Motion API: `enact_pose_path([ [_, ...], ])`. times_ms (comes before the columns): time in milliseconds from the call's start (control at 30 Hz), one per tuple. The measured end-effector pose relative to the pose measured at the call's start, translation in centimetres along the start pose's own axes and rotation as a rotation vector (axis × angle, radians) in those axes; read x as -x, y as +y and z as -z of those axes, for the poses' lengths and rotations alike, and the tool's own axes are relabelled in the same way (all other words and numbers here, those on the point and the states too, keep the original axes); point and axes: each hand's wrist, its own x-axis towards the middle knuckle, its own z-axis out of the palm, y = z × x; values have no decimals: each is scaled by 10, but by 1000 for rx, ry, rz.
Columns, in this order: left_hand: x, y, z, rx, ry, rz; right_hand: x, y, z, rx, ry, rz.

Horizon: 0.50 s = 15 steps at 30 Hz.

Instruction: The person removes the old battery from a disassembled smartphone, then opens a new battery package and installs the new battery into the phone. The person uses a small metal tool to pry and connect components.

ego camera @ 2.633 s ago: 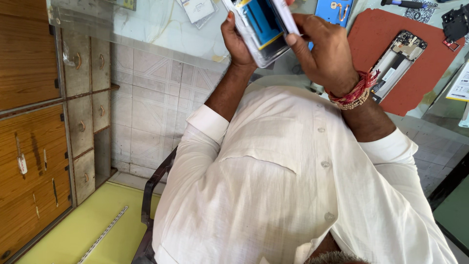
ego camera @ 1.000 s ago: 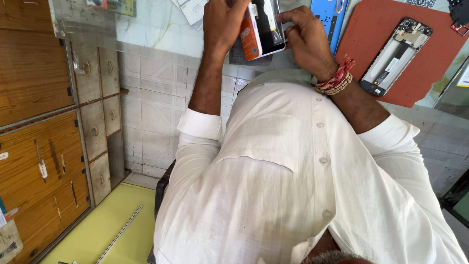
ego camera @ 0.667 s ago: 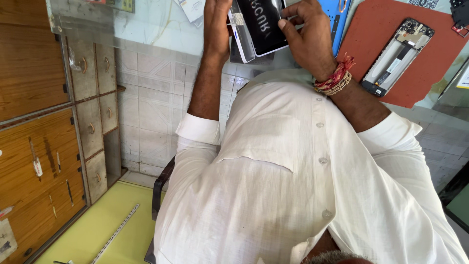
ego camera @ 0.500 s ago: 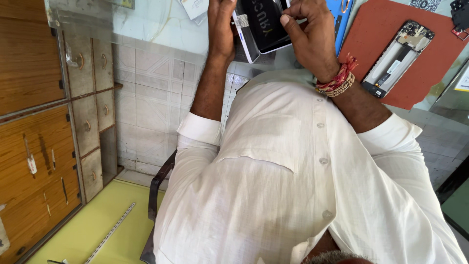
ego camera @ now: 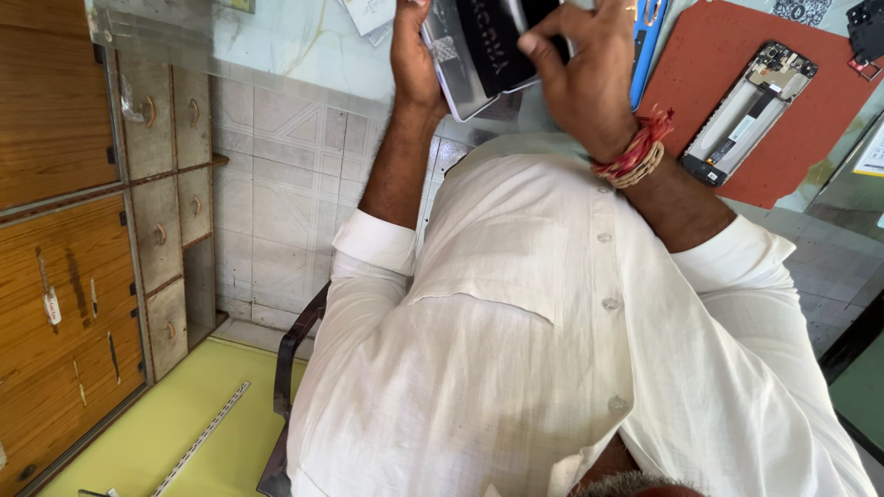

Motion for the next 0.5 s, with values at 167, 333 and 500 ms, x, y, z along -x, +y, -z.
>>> enact_pose_path([
  [167, 3, -7, -23, -87, 45, -99, -8, -5, -2, -72, -106, 120],
  [333, 1, -2, -29, -166, 88, -113, 6, 19, -16, -555, -231, -127],
  [500, -3, 4, -28, -226, 69, -96, 8, 33, -17, -582, -262, -333],
])
